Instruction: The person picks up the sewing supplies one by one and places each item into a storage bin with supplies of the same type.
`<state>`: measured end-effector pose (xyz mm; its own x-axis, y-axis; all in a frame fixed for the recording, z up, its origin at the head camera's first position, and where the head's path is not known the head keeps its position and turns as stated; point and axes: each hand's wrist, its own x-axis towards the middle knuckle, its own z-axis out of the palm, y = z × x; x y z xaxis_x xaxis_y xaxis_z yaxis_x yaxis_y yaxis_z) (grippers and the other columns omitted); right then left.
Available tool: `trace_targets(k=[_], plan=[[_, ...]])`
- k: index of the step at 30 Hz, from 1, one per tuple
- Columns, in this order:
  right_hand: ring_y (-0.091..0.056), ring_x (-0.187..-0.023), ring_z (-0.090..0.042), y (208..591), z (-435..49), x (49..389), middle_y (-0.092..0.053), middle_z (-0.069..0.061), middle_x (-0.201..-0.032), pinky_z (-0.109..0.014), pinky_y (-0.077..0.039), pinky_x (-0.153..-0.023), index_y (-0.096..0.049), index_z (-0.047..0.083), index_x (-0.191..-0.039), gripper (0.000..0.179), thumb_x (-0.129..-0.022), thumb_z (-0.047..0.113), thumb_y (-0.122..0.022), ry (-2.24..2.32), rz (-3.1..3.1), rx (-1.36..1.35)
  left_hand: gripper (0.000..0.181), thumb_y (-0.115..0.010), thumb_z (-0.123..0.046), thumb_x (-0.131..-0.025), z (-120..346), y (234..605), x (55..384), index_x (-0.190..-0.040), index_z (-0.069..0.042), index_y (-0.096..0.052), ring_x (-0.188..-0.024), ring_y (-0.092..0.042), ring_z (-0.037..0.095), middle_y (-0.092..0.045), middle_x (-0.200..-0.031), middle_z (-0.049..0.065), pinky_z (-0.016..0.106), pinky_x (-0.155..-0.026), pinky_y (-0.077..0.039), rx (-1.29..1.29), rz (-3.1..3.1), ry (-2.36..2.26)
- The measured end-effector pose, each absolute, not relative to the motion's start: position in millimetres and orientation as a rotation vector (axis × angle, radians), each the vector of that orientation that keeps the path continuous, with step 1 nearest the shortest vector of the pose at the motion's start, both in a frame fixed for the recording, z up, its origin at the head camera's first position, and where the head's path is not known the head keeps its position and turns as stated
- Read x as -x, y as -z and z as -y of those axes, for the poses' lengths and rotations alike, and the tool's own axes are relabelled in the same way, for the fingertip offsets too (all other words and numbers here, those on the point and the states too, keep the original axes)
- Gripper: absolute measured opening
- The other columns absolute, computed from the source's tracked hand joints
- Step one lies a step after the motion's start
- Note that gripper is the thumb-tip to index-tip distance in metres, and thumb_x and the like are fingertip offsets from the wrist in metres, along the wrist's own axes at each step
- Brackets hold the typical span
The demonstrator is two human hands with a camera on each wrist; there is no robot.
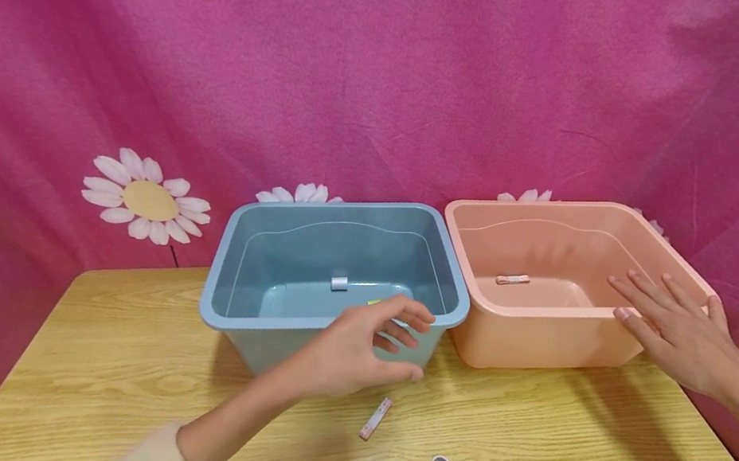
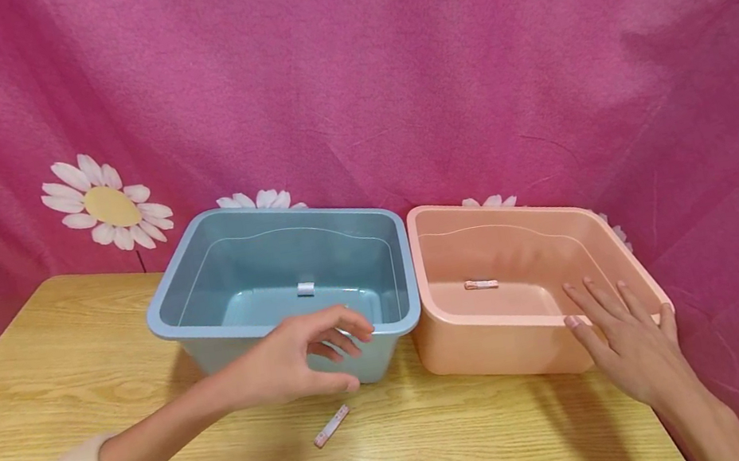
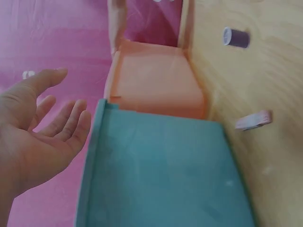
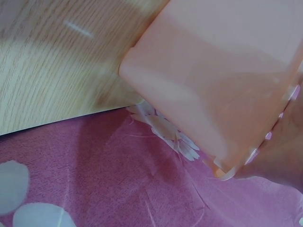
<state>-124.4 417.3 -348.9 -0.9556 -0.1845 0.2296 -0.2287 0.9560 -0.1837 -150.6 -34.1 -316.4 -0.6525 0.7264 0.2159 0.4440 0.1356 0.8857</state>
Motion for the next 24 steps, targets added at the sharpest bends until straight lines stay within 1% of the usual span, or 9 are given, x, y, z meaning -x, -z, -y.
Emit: trace_targets(k=[2, 7, 10, 13, 16, 21, 24], plan=[[-0.009, -0.144, -0.054, 349.0, -417.5, 124.4, -0.024, -0.018, -0.161, -0.081, 0.010, -0.097, -0.030, 0.023, -0.158, 0.053, -0.107, 0.032, -0.042, -0.306, 2.892, -0.313, 0.049, -0.080, -0.005, -0.083, 32.2, 322.7, 148.9, -0.127, -0.011, -0.059, -0.099, -0.065, 0.008, -0.065, -0.117, -0.002, 0.028, -0.088, -0.053, -1.140, -2.146, -1.498], [-0.012, -0.143, -0.055, 349.4, -417.7, 125.0, -0.025, -0.018, -0.160, -0.082, 0.003, -0.096, -0.031, 0.023, -0.158, 0.053, -0.107, 0.031, -0.042, -0.288, 2.880, -0.323, 0.047, -0.081, -0.007, -0.084, 29.3, 340.1, 146.7, -0.126, -0.015, -0.060, -0.099, -0.064, 0.006, -0.064, -0.116, -0.006, 0.031, -0.089, -0.053, -1.132, -2.140, -1.455], [-0.011, -0.143, -0.055, 349.1, -417.8, 125.2, -0.025, -0.018, -0.160, -0.082, 0.005, -0.097, -0.031, 0.023, -0.158, 0.053, -0.107, 0.032, -0.042, -0.290, 2.886, -0.319, 0.046, -0.081, -0.009, -0.084, 28.2, 350.8, 145.6, -0.125, -0.017, -0.060, -0.100, -0.064, 0.005, -0.065, -0.116, -0.006, 0.031, -0.090, -0.052, -1.136, -2.143, -1.430], [-0.009, -0.144, -0.054, 348.8, -417.8, 125.1, -0.024, -0.018, -0.161, -0.081, 0.011, -0.097, -0.031, 0.023, -0.158, 0.053, -0.107, 0.032, -0.042, -0.305, 2.895, -0.313, 0.046, -0.081, -0.011, -0.085, 26.5, 361.3, 143.2, -0.125, -0.018, -0.060, -0.102, -0.062, 0.005, -0.065, -0.117, -0.007, 0.029, -0.091, -0.051, -1.110, -2.150, -1.403], [-0.008, -0.145, -0.053, 348.7, -417.5, 125.2, -0.024, -0.019, -0.161, -0.081, 0.013, -0.098, -0.031, 0.022, -0.158, 0.053, -0.108, 0.032, -0.042, -0.312, 2.897, -0.314, 0.045, -0.082, -0.012, -0.084, 24.1, 370.9, 140.0, -0.125, -0.016, -0.061, -0.106, -0.062, 0.009, -0.065, -0.117, -0.007, 0.028, -0.093, -0.050, -1.071, -2.146, -1.393], [-0.008, -0.145, -0.054, 348.5, -417.0, 125.1, -0.024, -0.019, -0.161, -0.080, 0.013, -0.098, -0.031, 0.021, -0.158, 0.052, -0.108, 0.032, -0.041, -0.312, 2.899, -0.311, 0.040, -0.082, -0.012, -0.084, 17.3, 388.6, 134.6, -0.120, -0.010, -0.065, -0.108, -0.062, 0.017, -0.066, -0.115, -0.004, 0.028, -0.093, -0.050, -1.040, -2.122, -1.388], [-0.008, -0.145, -0.054, 348.1, -417.1, 124.9, -0.023, -0.019, -0.161, -0.081, 0.013, -0.097, -0.031, 0.022, -0.158, 0.052, -0.108, 0.032, -0.041, -0.311, 2.905, -0.309, 0.037, -0.081, -0.011, -0.084, 14.1, 400.6, 131.7, -0.118, -0.011, -0.066, -0.109, -0.062, 0.015, -0.066, -0.115, -0.002, 0.026, -0.093, -0.050, -1.016, -2.095, -1.383]])
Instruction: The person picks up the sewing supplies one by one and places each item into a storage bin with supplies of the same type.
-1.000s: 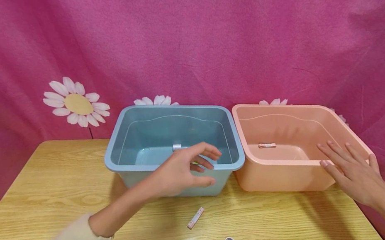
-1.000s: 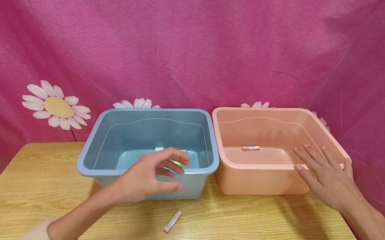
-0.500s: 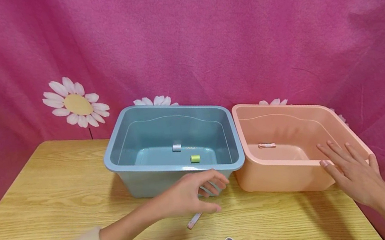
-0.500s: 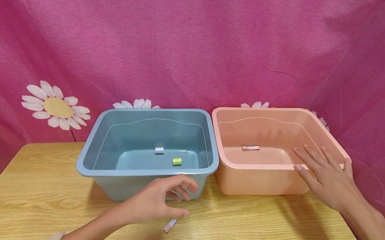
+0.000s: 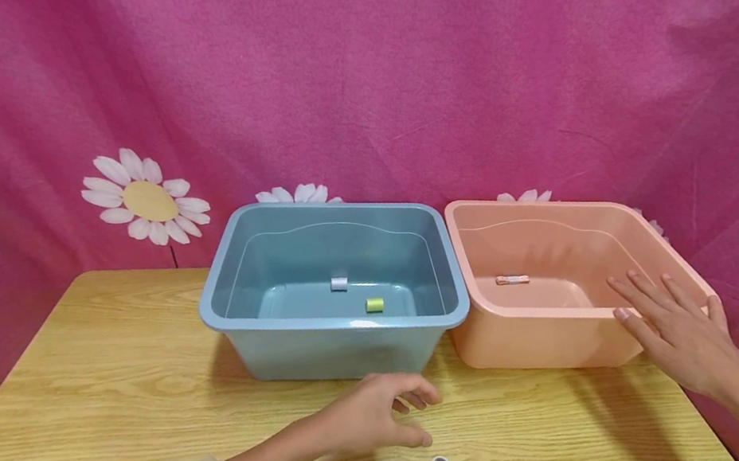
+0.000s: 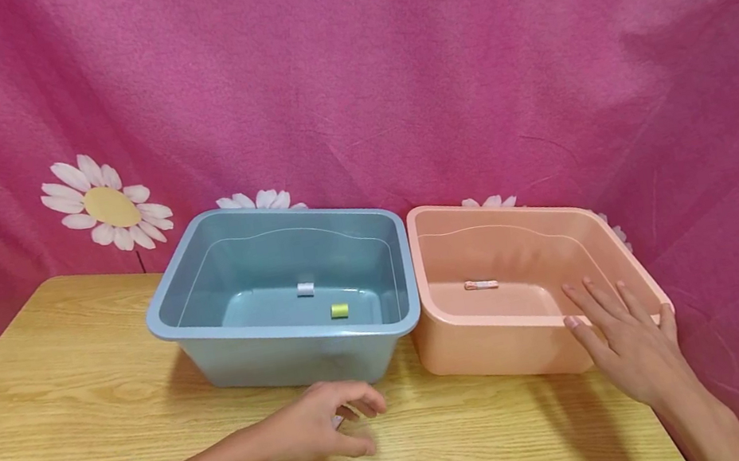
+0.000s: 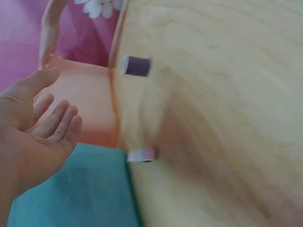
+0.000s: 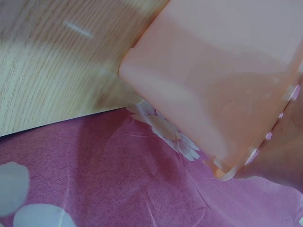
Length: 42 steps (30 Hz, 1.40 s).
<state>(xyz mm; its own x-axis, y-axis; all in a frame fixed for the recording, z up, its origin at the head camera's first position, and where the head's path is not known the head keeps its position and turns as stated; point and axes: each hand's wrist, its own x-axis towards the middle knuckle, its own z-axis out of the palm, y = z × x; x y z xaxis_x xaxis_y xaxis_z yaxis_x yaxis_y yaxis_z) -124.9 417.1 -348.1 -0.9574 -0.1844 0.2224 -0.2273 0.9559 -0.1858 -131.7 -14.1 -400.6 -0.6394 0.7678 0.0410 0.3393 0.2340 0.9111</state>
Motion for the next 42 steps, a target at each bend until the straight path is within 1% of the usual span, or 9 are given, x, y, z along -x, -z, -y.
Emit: trace_targets(k=[5, 11, 17, 19, 23, 26, 30, 37, 42], plan=[[-0.007, -0.145, -0.053, 348.0, -417.4, 124.8, -0.022, -0.019, -0.161, -0.080, 0.014, -0.097, -0.030, 0.022, -0.158, 0.053, -0.108, 0.033, -0.041, -0.320, 2.910, -0.304, 0.035, -0.080, -0.010, -0.085, 10.0, 418.7, 126.8, -0.117, -0.008, -0.066, -0.108, -0.062, 0.012, -0.066, -0.116, 0.003, 0.025, -0.090, -0.051, -0.989, -2.028, -1.401], [-0.006, -0.146, -0.051, 348.6, -417.0, 124.9, -0.023, -0.019, -0.161, -0.080, 0.013, -0.098, -0.031, 0.022, -0.158, 0.053, -0.108, 0.033, -0.042, -0.317, 2.904, -0.300, 0.037, -0.082, -0.013, -0.084, 4.0, 434.0, 120.8, -0.118, -0.006, -0.066, -0.105, -0.062, 0.007, -0.066, -0.115, -0.002, 0.023, -0.088, -0.051, -0.976, -1.968, -1.396], [-0.009, -0.145, -0.052, 349.6, -416.2, 125.1, -0.025, -0.019, -0.160, -0.081, 0.008, -0.098, -0.032, 0.022, -0.158, 0.052, -0.107, 0.032, -0.042, -0.309, 2.888, -0.306, 0.037, -0.079, -0.006, -0.085, -1.5, 447.5, 116.3, -0.118, -0.002, -0.064, -0.107, -0.061, 0.004, -0.066, -0.116, -0.002, 0.020, -0.092, -0.048, -1.002, -1.898, -1.408], [-0.009, -0.145, -0.052, 349.6, -416.1, 125.1, -0.025, -0.018, -0.160, -0.081, 0.008, -0.097, -0.032, 0.022, -0.158, 0.052, -0.107, 0.032, -0.042, -0.310, 2.888, -0.306, 0.035, -0.078, -0.004, -0.085, -2.6, 450.4, 115.1, -0.118, -0.002, -0.065, -0.107, -0.061, 0.003, -0.066, -0.117, -0.002, 0.019, -0.092, -0.048, -0.992, -1.881, -1.410], [-0.008, -0.145, -0.052, 349.1, -416.1, 124.8, -0.024, -0.019, -0.161, -0.081, 0.010, -0.098, -0.032, 0.022, -0.158, 0.052, -0.108, 0.033, -0.042, -0.319, 2.894, -0.304, 0.034, -0.079, -0.004, -0.084, -4.6, 453.7, 113.6, -0.116, -0.005, -0.067, -0.102, -0.061, -0.001, -0.068, -0.112, -0.004, 0.017, -0.089, -0.049, -0.993, -1.913, -1.381], [-0.008, -0.145, -0.053, 348.9, -416.3, 124.5, -0.024, -0.019, -0.161, -0.081, 0.011, -0.098, -0.032, 0.022, -0.158, 0.052, -0.107, 0.033, -0.042, -0.321, 2.893, -0.306, 0.033, -0.081, -0.006, -0.083, -5.4, 454.3, 112.3, -0.113, -0.007, -0.068, -0.098, -0.060, -0.003, -0.067, -0.106, -0.010, 0.016, -0.085, -0.049, -1.037, -2.007, -1.310], [-0.009, -0.145, -0.053, 348.3, -416.6, 124.6, -0.025, -0.019, -0.161, -0.081, 0.011, -0.098, -0.031, 0.023, -0.158, 0.053, -0.107, 0.033, -0.042, -0.315, 2.892, -0.309, 0.032, -0.082, -0.008, -0.083, -5.6, 455.6, 112.3, -0.112, -0.008, -0.069, -0.095, -0.059, -0.006, -0.066, -0.102, -0.015, 0.015, -0.083, -0.049, -1.084, -2.079, -1.246], [-0.010, -0.145, -0.053, 348.4, -417.3, 124.7, -0.024, -0.018, -0.161, -0.081, 0.011, -0.098, -0.031, 0.024, -0.158, 0.053, -0.107, 0.033, -0.042, -0.306, 2.893, -0.306, 0.023, -0.079, -0.008, -0.085, -5.5, 460.2, 113.3, -0.107, -0.008, -0.071, -0.094, -0.059, -0.006, -0.067, -0.100, -0.014, 0.014, -0.082, -0.049, -1.228, -2.104, -1.221], [-0.010, -0.145, -0.053, 348.4, -417.4, 124.7, -0.025, -0.018, -0.161, -0.081, 0.009, -0.097, -0.031, 0.024, -0.158, 0.053, -0.107, 0.033, -0.042, -0.308, 2.892, -0.308, 0.020, -0.079, -0.007, -0.086, -5.6, 460.7, 113.3, -0.104, -0.007, -0.072, -0.092, -0.060, -0.007, -0.068, -0.099, -0.013, 0.013, -0.081, -0.050, -1.239, -2.107, -1.226]])
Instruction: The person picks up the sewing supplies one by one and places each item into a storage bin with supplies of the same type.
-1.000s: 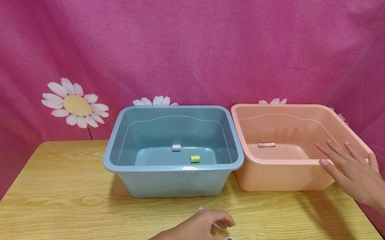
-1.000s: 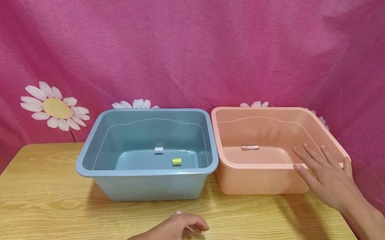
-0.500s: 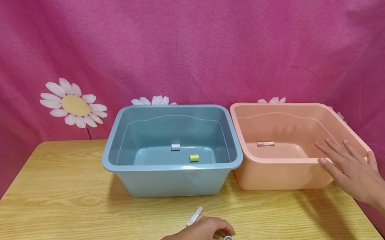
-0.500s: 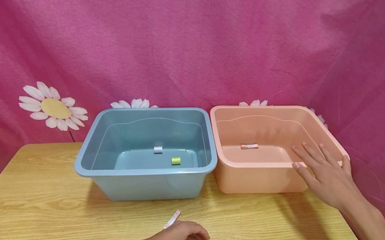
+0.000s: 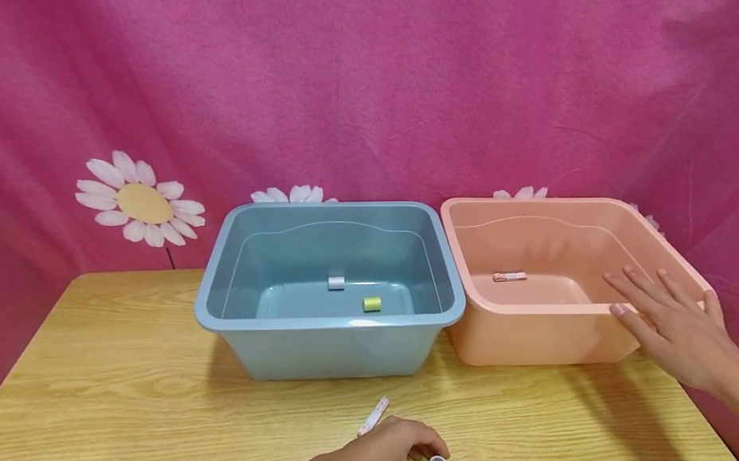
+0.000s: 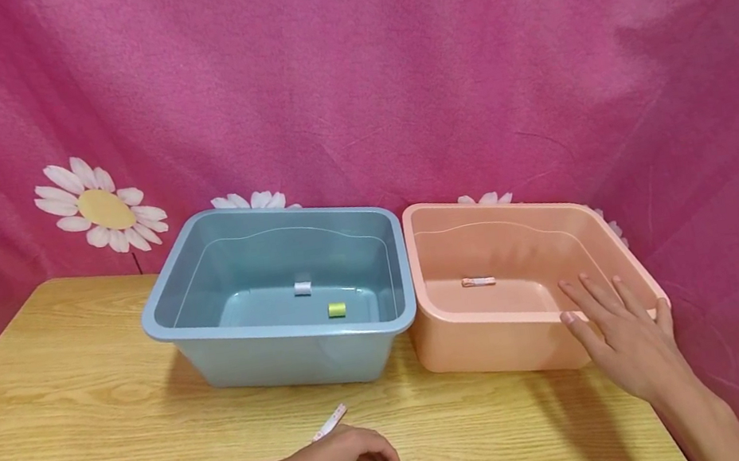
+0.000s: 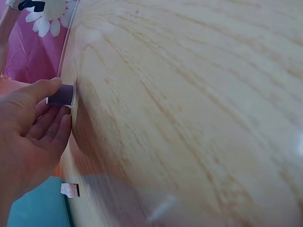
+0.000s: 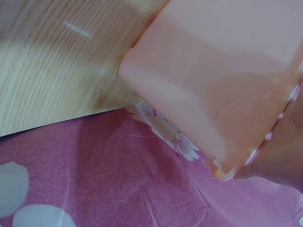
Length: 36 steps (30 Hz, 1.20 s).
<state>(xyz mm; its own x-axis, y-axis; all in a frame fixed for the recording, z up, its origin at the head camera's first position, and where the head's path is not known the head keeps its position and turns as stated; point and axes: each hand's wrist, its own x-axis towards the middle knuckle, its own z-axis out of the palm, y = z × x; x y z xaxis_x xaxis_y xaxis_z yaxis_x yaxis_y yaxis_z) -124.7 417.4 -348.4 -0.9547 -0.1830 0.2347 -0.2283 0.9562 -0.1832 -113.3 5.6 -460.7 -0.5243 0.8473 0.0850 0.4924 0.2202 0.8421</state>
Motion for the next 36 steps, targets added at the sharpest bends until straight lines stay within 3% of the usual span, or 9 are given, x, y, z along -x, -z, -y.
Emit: trace_targets(k=[9, 11, 14, 16, 18, 20, 29, 36], plan=[[-0.012, -0.144, -0.054, 348.7, -417.9, 125.3, -0.026, -0.018, -0.160, -0.081, 0.006, -0.098, -0.032, 0.024, -0.158, 0.053, -0.107, 0.033, -0.043, -0.293, 2.880, -0.314, 0.016, -0.078, -0.008, -0.087, -6.2, 456.6, 115.0, -0.102, -0.009, -0.073, -0.090, -0.060, -0.009, -0.068, -0.095, -0.016, 0.016, -0.084, -0.049, -1.255, -2.144, -1.224], [-0.013, -0.143, -0.054, 349.0, -418.3, 125.4, -0.027, -0.018, -0.160, -0.082, 0.005, -0.097, -0.032, 0.024, -0.158, 0.052, -0.107, 0.033, -0.043, -0.289, 2.876, -0.316, 0.015, -0.078, -0.011, -0.087, -6.4, 453.2, 116.4, -0.101, -0.014, -0.074, -0.090, -0.058, -0.010, -0.067, -0.094, -0.020, 0.030, -0.100, -0.045, -1.221, -2.185, -1.204], [-0.013, -0.143, -0.054, 349.5, -418.8, 125.4, -0.027, -0.019, -0.160, -0.082, 0.005, -0.097, -0.032, 0.024, -0.158, 0.052, -0.107, 0.033, -0.043, -0.292, 2.873, -0.317, 0.014, -0.079, -0.014, -0.088, -6.5, 446.9, 118.5, -0.100, -0.017, -0.074, -0.091, -0.058, -0.010, -0.066, -0.093, -0.023, 0.037, -0.103, -0.041, -1.184, -2.226, -1.198], [-0.013, -0.143, -0.055, 349.9, -419.1, 125.4, -0.027, -0.019, -0.159, -0.082, 0.005, -0.097, -0.033, 0.024, -0.157, 0.052, -0.107, 0.032, -0.043, -0.297, 2.870, -0.319, 0.013, -0.078, -0.014, -0.088, -6.3, 442.3, 119.5, -0.100, -0.017, -0.074, -0.092, -0.059, -0.010, -0.066, -0.093, -0.023, 0.033, -0.102, -0.042, -1.178, -2.232, -1.215], [-0.013, -0.143, -0.055, 350.2, -419.4, 125.5, -0.028, -0.019, -0.159, -0.082, 0.005, -0.097, -0.033, 0.023, -0.157, 0.052, -0.107, 0.032, -0.043, -0.299, 2.866, -0.320, 0.013, -0.077, -0.011, -0.088, -5.7, 437.4, 120.2, -0.100, -0.015, -0.074, -0.092, -0.060, -0.007, -0.067, -0.093, -0.020, 0.018, -0.088, -0.048, -1.174, -2.208, -1.261], [-0.014, -0.143, -0.055, 350.7, -419.5, 125.5, -0.028, -0.019, -0.159, -0.082, 0.004, -0.097, -0.033, 0.023, -0.157, 0.052, -0.107, 0.032, -0.043, -0.298, 2.863, -0.322, 0.013, -0.077, -0.011, -0.089, -4.9, 432.9, 121.1, -0.101, -0.014, -0.074, -0.093, -0.061, -0.005, -0.067, -0.095, -0.019, 0.014, -0.083, -0.049, -1.181, -2.205, -1.287], [-0.013, -0.144, -0.054, 351.7, -419.1, 124.9, -0.027, -0.018, -0.160, -0.082, 0.007, -0.098, -0.033, 0.024, -0.157, 0.052, -0.107, 0.033, -0.043, -0.292, 2.868, -0.319, 0.015, -0.076, -0.009, -0.089, 2.5, 416.1, 126.6, -0.104, -0.011, -0.075, -0.092, -0.064, -0.003, -0.071, -0.096, -0.013, 0.015, -0.083, -0.051, -1.248, -2.209, -1.397], [-0.015, -0.143, -0.055, 350.2, -418.0, 125.1, -0.028, -0.019, -0.159, -0.082, 0.004, -0.097, -0.033, 0.023, -0.157, 0.052, -0.107, 0.033, -0.043, -0.285, 2.863, -0.323, 0.016, -0.077, -0.011, -0.089, 8.4, 403.2, 130.2, -0.104, -0.012, -0.076, -0.092, -0.065, -0.002, -0.073, -0.096, -0.010, 0.017, -0.084, -0.051, -1.253, -2.251, -1.463]])
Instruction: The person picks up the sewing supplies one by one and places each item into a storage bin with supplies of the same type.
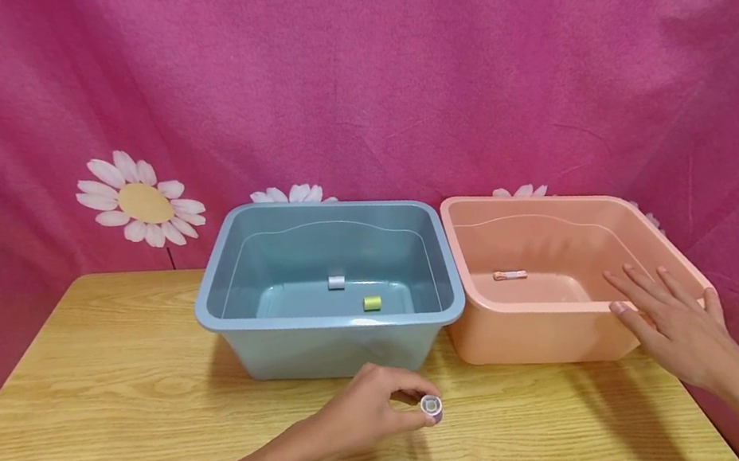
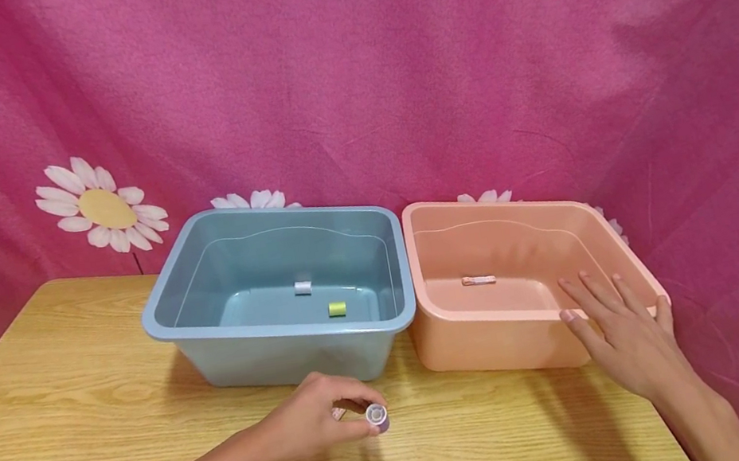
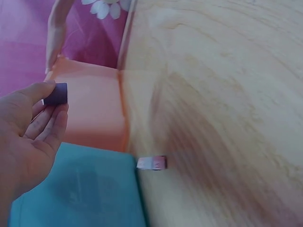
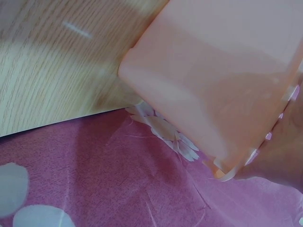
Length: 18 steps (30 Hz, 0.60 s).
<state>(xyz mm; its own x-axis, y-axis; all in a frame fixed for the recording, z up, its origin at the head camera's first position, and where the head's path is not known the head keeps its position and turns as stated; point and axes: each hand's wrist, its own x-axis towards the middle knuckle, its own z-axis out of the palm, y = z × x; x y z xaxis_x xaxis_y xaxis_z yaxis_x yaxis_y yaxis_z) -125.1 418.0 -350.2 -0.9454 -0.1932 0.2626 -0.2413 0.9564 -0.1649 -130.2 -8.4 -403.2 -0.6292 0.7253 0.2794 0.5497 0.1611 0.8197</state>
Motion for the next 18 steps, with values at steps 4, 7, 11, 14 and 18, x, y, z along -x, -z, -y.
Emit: trace_targets(k=[4, 7, 11, 14, 18], plan=[[-0.016, -0.142, -0.055, 350.2, -418.2, 125.0, -0.028, -0.019, -0.159, -0.082, 0.001, -0.096, -0.033, 0.024, -0.157, 0.052, -0.107, 0.033, -0.043, -0.280, 2.862, -0.325, 0.014, -0.077, -0.011, -0.089, 10.9, 396.8, 131.8, -0.102, -0.011, -0.077, -0.092, -0.066, 0.000, -0.073, -0.095, -0.010, 0.018, -0.084, -0.052, -1.235, -2.254, -1.496], [-0.015, -0.143, -0.055, 350.2, -418.5, 125.1, -0.028, -0.018, -0.159, -0.082, 0.002, -0.097, -0.033, 0.024, -0.157, 0.052, -0.107, 0.033, -0.043, -0.280, 2.863, -0.322, 0.013, -0.078, -0.010, -0.088, 12.9, 391.2, 133.3, -0.101, -0.010, -0.076, -0.090, -0.067, 0.000, -0.073, -0.093, -0.010, 0.019, -0.084, -0.053, -1.240, -2.251, -1.526], [-0.014, -0.143, -0.054, 350.0, -418.4, 124.8, -0.028, -0.018, -0.160, -0.082, 0.003, -0.097, -0.033, 0.024, -0.157, 0.052, -0.107, 0.033, -0.043, -0.282, 2.864, -0.319, 0.015, -0.080, -0.011, -0.086, 16.9, 382.6, 134.6, -0.101, -0.011, -0.077, -0.090, -0.067, 0.000, -0.073, -0.094, -0.010, 0.021, -0.083, -0.053, -1.251, -2.285, -1.546], [-0.015, -0.143, -0.054, 350.0, -418.1, 124.7, -0.028, -0.018, -0.159, -0.082, 0.003, -0.097, -0.033, 0.024, -0.157, 0.052, -0.107, 0.033, -0.043, -0.283, 2.863, -0.321, 0.018, -0.081, -0.012, -0.085, 20.0, 376.9, 135.5, -0.102, -0.012, -0.077, -0.090, -0.067, 0.000, -0.074, -0.095, -0.009, 0.021, -0.083, -0.053, -1.267, -2.327, -1.550], [-0.015, -0.143, -0.054, 350.4, -417.9, 124.7, -0.028, -0.018, -0.159, -0.082, 0.002, -0.097, -0.033, 0.024, -0.157, 0.052, -0.107, 0.033, -0.043, -0.281, 2.861, -0.326, 0.019, -0.080, -0.009, -0.085, 23.4, 370.0, 136.6, -0.104, -0.009, -0.076, -0.090, -0.067, 0.001, -0.074, -0.096, -0.006, 0.021, -0.083, -0.054, -1.281, -2.327, -1.580]])
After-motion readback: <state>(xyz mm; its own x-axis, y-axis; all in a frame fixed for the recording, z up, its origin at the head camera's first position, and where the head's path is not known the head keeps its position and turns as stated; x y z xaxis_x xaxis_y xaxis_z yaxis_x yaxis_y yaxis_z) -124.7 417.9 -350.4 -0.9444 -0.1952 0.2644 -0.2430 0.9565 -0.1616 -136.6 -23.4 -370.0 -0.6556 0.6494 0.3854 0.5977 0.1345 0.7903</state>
